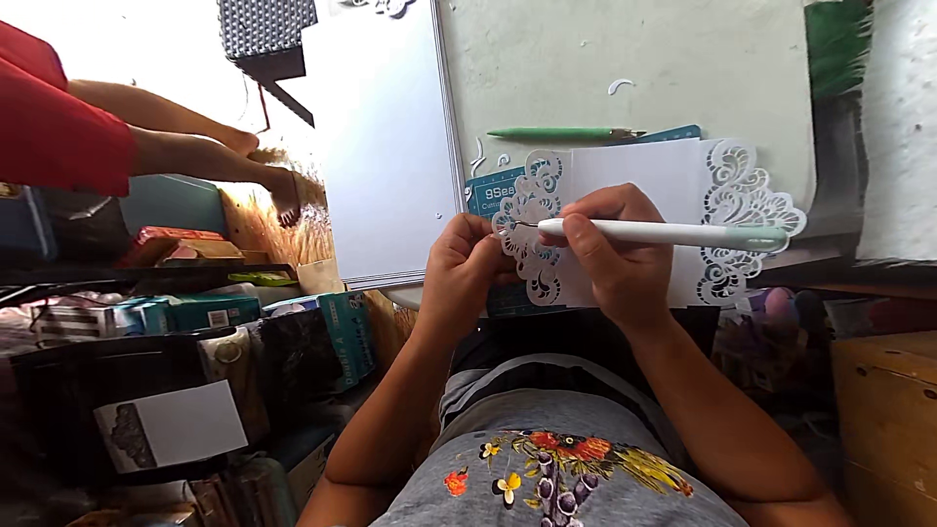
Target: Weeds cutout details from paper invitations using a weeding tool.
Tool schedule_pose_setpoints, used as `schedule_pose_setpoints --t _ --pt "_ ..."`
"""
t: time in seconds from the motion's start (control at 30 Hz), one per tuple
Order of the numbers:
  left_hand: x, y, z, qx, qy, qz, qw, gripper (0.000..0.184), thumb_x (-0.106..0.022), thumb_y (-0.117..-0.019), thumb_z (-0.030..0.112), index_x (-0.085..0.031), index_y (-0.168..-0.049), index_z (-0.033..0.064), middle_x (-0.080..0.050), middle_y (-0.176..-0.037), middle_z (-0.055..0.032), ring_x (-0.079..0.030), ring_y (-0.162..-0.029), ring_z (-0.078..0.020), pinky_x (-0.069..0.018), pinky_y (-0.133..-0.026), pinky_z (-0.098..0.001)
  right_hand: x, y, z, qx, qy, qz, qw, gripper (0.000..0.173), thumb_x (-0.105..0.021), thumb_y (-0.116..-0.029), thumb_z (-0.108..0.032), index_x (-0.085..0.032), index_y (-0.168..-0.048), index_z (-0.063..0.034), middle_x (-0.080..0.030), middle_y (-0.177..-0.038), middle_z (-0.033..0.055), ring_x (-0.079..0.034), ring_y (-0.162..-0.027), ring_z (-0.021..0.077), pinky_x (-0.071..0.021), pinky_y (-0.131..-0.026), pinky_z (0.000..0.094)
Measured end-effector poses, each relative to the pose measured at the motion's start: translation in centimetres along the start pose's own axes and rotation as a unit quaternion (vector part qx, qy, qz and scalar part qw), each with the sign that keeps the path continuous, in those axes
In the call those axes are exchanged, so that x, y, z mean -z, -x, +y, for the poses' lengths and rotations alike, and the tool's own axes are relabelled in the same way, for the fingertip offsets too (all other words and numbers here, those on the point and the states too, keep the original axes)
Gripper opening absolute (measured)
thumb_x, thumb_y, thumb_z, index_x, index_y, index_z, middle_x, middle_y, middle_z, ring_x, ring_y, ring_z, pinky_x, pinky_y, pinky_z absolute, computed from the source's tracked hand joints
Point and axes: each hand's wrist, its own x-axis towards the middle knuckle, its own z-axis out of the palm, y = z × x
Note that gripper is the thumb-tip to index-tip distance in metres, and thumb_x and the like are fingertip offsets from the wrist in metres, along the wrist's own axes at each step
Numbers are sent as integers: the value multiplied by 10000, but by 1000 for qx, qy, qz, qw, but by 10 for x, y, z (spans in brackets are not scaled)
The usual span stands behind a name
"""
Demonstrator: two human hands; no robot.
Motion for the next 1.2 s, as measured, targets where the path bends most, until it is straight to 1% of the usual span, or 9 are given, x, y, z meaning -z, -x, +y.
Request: schedule_pose_setpoints --t 0.2,0.33,0.47,0.57,0.67,0.77,0.83,1.03,1.2 --pt "5 1 3 1 17 -33 999 149 -439 -1073 104 -581 -1112 124 -723 -901 23 -724 -746 -68 -634 -705 -261 0 0 0 2 3 -5 1000 102 -598 -959 22 -640 -1032 -35 -698 -975 -17 -705 -884 67 -626 -805 276" --pt "8 0 2 -9 5 -48 999 130 -469 -1068 99 -596 -1088 122 -729 -922 16 -731 -769 -81 -637 -719 -273 0 0 -1 2 5 -4 1000 97 -590 -963 23 -636 -1025 -36 -704 -964 -12 -710 -878 74 -628 -806 278" --pt "6 -1 2 -7 -16 -35 999 107 -485 -1069 94 -587 -1067 128 -719 -889 41 -721 -745 -53 -631 -692 -245 0 0 -1 0 8 -2 1000 92 -589 -963 20 -636 -1022 -33 -701 -964 -8 -710 -874 77 -630 -805 284" --pt "4 -1 2 -3 -19 -22 1000 120 -463 -1068 78 -571 -1056 130 -719 -877 47 -725 -747 -58 -635 -703 -251 0 0 -1 -1 7 -2 1000 96 -586 -963 20 -636 -1023 -35 -703 -959 -11 -707 -872 71 -625 -802 279" --pt "6 -1 2 -4 -23 -31 999 110 -452 -1072 105 -558 -1069 134 -708 -881 37 -716 -735 -55 -628 -698 -249 0 0 -1 -1 5 -2 1000 92 -588 -965 19 -633 -1024 -35 -704 -957 -10 -710 -869 74 -627 -799 277" --pt "6 0 3 -1 -2 -33 999 165 -408 -1072 100 -564 -1120 126 -728 -906 19 -725 -735 -65 -628 -697 -245 0 0 0 -2 1 -2 1000 98 -589 -963 23 -634 -1028 -34 -705 -960 -11 -709 -867 73 -626 -796 278" --pt "7 0 3 5 13 -32 999 203 -377 -1071 115 -576 -1110 122 -730 -917 5 -727 -746 -79 -629 -700 -256 0 0 0 -1 -1 -1 1000 96 -593 -963 23 -637 -1030 -29 -706 -960 -8 -709 -865 77 -628 -794 281" --pt "8 -1 3 4 18 -42 999 187 -407 -1094 158 -591 -1100 125 -732 -941 0 -733 -764 -87 -634 -708 -267 0 0 -1 1 -1 -3 1000 98 -587 -967 24 -637 -1026 -36 -705 -958 -14 -709 -871 73 -627 -803 279" --pt "5 -2 2 2 12 -21 1000 167 -428 -1085 88 -585 -1040 121 -740 -888 13 -741 -757 -89 -644 -714 -275 0 0 0 4 3 -5 1000 96 -592 -964 21 -642 -1025 -34 -706 -967 -11 -709 -885 72 -625 -811 279"
